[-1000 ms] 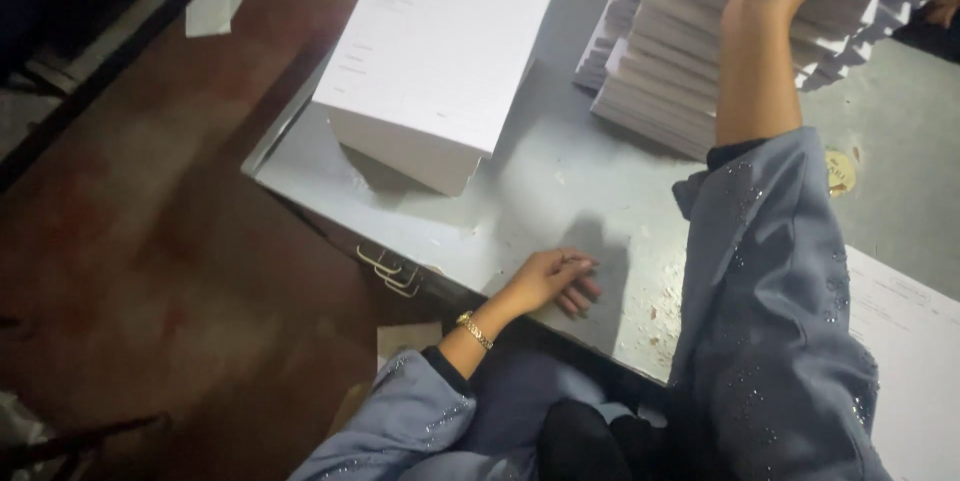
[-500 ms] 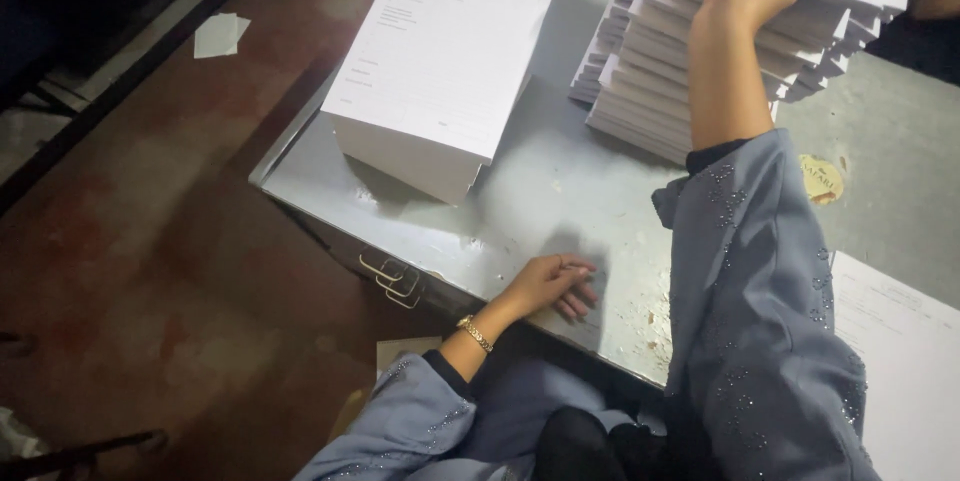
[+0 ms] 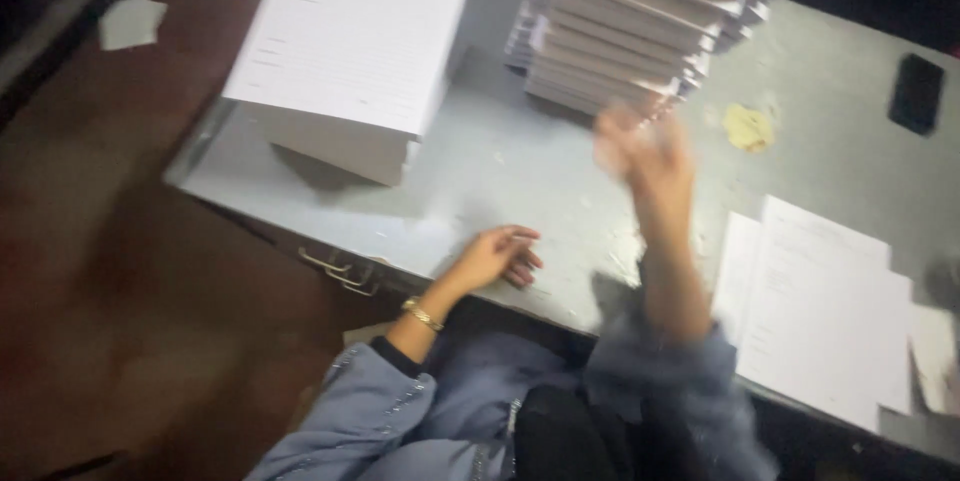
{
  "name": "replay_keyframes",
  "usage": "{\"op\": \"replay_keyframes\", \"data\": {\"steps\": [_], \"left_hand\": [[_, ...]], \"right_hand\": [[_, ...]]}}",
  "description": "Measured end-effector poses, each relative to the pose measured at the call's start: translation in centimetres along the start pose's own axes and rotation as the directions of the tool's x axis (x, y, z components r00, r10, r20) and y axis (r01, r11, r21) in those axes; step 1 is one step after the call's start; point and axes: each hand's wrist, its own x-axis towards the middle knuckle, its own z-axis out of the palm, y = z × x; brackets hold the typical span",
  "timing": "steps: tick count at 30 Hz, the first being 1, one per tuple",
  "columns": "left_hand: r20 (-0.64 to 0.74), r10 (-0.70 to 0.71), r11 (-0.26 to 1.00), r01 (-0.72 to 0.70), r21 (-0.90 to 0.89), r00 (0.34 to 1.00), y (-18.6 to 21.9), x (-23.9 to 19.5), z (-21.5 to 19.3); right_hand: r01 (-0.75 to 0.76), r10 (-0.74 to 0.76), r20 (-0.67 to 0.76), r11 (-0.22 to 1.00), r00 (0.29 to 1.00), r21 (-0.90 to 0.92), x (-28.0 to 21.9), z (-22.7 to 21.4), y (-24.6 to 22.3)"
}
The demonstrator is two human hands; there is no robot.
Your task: Counting and stacking batches of printed paper sheets on a production table.
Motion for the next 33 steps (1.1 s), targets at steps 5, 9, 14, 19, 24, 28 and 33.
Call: {"op": "replay_keyframes", "data": {"steps": [5, 9, 14, 19, 24, 28, 33], "left_hand": [[0.019, -0.014, 0.999, 0.013, 0.039, 1.0, -2.1, 1.2, -1.7], [-0.057, -0.036, 0.992, 0.043, 0.119, 0.998, -1.7, 0.7, -1.1], [-0.157, -0.035, 0.97, 0.072, 0.233, 0.987, 2.2, -0.4, 1.7], [-0.202, -0.017, 0.986, 0.05, 0.159, 0.979, 1.7, -1.7, 5.0], [-0.091, -0.087, 0.995, 0.09, 0.037, 0.992, -2.1, -2.1, 8.3], [0.16, -0.182, 0.939, 0.22, -0.264, 0.97, -2.6, -1.6, 13.5], [0.087, -0.321, 0.926, 0.332, -0.179, 0.943, -5.4, 0.6, 16.5]], "right_hand": [[0.189, -0.358, 0.004, 0.485, 0.934, -0.854, -14.6, -17.1, 4.4], [-0.101, -0.412, -0.068, -0.059, 0.909, -0.993, -20.6, -31.1, 6.7], [-0.149, -0.423, -0.063, -0.174, 0.904, -0.974, -21.5, -29.7, 5.0], [-0.181, -0.179, -0.123, -0.358, 0.976, -0.916, -20.0, -28.4, 4.7], [-0.166, -0.009, -0.171, -0.288, 0.985, -0.943, -19.1, -32.9, 3.6], [-0.121, 0.181, -0.115, 0.021, 0.977, -0.992, -19.8, -26.3, -3.0], [-0.015, 0.54, 0.141, 0.274, 0.83, -0.962, -23.3, -13.6, -9.7]]}}
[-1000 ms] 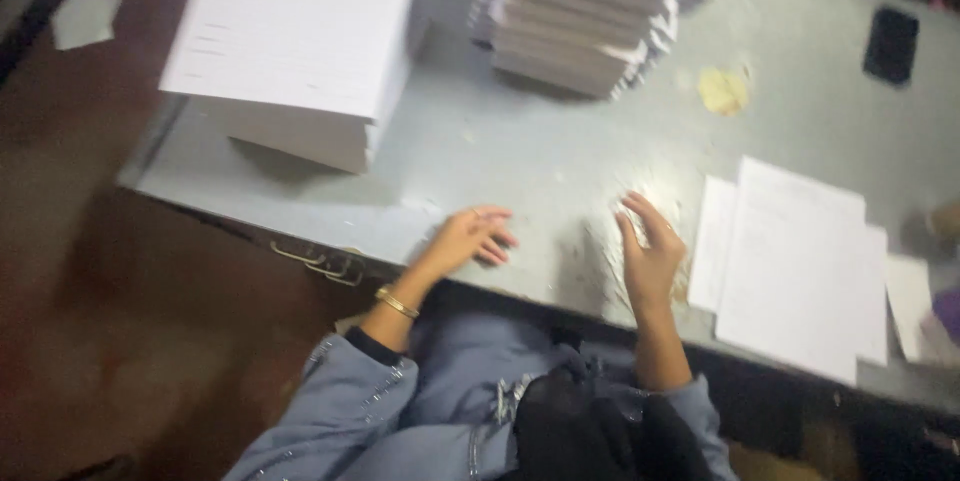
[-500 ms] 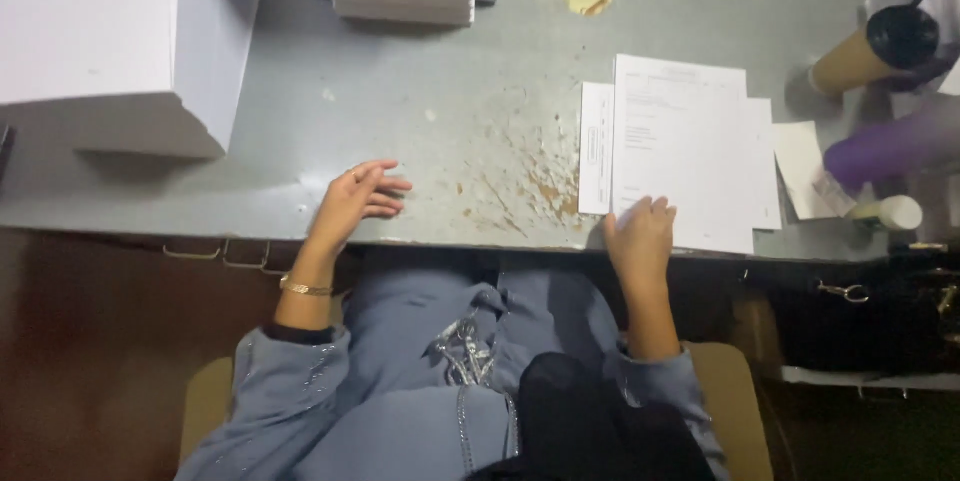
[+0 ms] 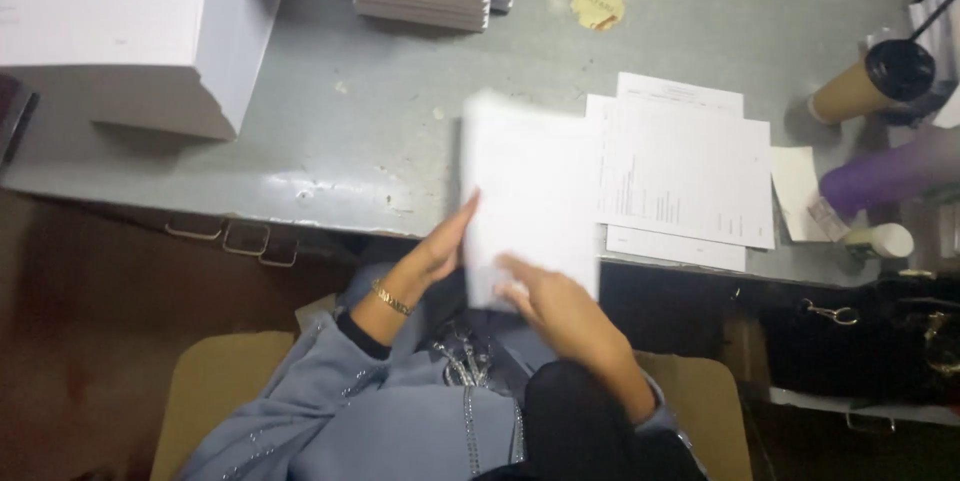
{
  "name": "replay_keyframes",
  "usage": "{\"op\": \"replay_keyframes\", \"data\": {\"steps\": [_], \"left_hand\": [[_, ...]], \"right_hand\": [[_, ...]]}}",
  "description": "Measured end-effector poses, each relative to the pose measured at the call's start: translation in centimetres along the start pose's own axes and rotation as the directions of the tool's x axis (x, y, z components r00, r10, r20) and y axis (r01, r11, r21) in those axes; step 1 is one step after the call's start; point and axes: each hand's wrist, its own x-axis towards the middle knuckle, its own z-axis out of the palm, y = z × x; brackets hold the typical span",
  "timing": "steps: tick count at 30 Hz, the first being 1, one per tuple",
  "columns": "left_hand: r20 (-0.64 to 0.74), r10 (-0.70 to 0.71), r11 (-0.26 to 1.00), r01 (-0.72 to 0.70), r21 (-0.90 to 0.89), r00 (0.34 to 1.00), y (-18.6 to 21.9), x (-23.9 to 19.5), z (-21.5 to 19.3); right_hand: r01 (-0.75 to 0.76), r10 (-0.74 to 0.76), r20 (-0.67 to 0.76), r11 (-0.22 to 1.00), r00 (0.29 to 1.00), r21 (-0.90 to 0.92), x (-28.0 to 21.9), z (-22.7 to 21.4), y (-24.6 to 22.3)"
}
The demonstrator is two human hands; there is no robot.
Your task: Counting and stacking batches of printed paper sheets on a production table.
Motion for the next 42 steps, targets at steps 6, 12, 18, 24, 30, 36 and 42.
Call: {"op": "replay_keyframes", "data": {"steps": [6, 12, 18, 24, 30, 36, 42], "left_hand": [[-0.37, 0.235, 0.931, -0.098, 0.351, 0.899, 0.6, -1.7, -2.0], [-0.37, 0.385, 0.826, -0.136, 0.547, 0.845, 5.2, -5.4, -0.7], [-0.392, 0.441, 0.761, -0.106, 0.64, 0.807, 5.6, -6.5, 0.5], [-0.272, 0.475, 0.735, -0.208, 0.645, 0.837, 1.8, -3.7, -3.7], [-0.407, 0.404, 0.815, -0.12, 0.567, 0.819, -0.8, -0.4, -6.4], [-0.413, 0.457, 0.761, -0.106, 0.64, 0.787, 2.1, -3.3, -2.7], [-0.428, 0.474, 0.778, -0.139, 0.613, 0.769, 4.2, -6.6, 0.1]], "right_hand": [[-0.024, -0.106, -0.39, 0.95, 0.915, -0.313, 2.6, -2.0, 19.9], [0.252, -0.667, -0.076, 0.382, 0.741, -0.889, 6.0, -3.1, 32.4], [0.039, -0.485, -0.257, 0.519, 0.836, -0.854, 6.0, -5.8, 30.0], [0.065, -0.126, -0.306, 0.977, 0.944, -0.204, 10.0, -2.5, 16.8], [0.11, -0.099, -0.16, 0.992, 0.982, 0.062, 7.0, 0.2, 4.8], [-0.045, -0.081, -0.295, 0.917, 0.952, -0.397, 3.8, 1.5, 20.5], [-0.127, -0.352, -0.531, 0.732, 0.771, -0.67, 0.9, 4.7, 23.4]]}}
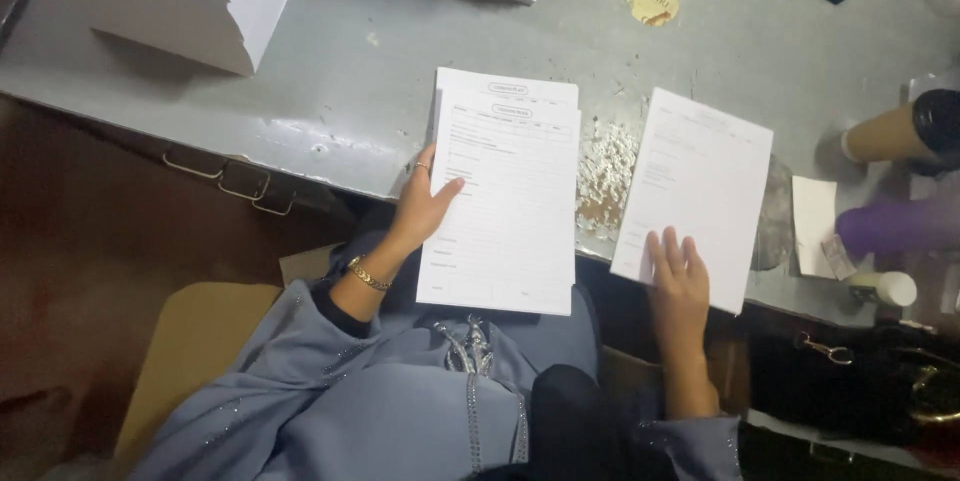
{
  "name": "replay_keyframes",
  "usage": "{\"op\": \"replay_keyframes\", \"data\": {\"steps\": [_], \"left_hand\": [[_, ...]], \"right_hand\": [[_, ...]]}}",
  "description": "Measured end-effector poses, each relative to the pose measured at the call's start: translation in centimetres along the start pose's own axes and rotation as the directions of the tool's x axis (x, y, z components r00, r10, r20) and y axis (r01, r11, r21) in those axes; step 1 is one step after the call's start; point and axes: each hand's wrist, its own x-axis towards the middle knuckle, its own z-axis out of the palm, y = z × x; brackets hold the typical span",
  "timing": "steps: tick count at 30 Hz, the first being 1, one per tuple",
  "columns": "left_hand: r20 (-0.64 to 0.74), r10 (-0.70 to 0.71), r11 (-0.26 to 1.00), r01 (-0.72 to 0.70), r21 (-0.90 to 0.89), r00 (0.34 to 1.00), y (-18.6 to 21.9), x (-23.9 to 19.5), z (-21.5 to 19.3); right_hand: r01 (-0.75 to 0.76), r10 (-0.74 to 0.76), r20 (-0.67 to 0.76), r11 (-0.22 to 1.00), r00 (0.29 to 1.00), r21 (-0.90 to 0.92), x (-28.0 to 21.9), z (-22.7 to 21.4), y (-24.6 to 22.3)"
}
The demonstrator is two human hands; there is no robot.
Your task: Counting and stacking batches of printed paper sheets on a production table.
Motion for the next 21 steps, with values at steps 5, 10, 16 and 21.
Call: {"op": "replay_keyframes", "data": {"steps": [5, 10, 16, 21], "left_hand": [[-0.029, 0.006, 0.998, -0.008, -0.065, 1.0, -1.5, -0.2, -1.1], [-0.033, 0.013, 0.996, -0.016, -0.093, 0.999, -5.6, 1.6, -0.1], [-0.023, -0.089, 0.982, 0.084, -0.17, 0.996, -4.7, 1.2, 0.9], [-0.169, 0.085, 0.979, -0.114, -0.167, 0.982, -7.9, 0.6, 2.4]], "right_hand": [[-0.029, 0.035, -0.113, 0.998, 0.993, 0.056, -2.1, -2.7, -0.4], [-0.112, 0.263, -0.393, 0.923, 0.881, 0.368, 0.5, -8.8, -6.1], [0.189, -0.183, -0.076, 0.737, 0.98, 0.649, 1.4, -7.2, -18.1], [-0.078, 0.239, -0.039, 0.462, 0.97, 0.884, -1.1, -4.0, -20.2]]}}
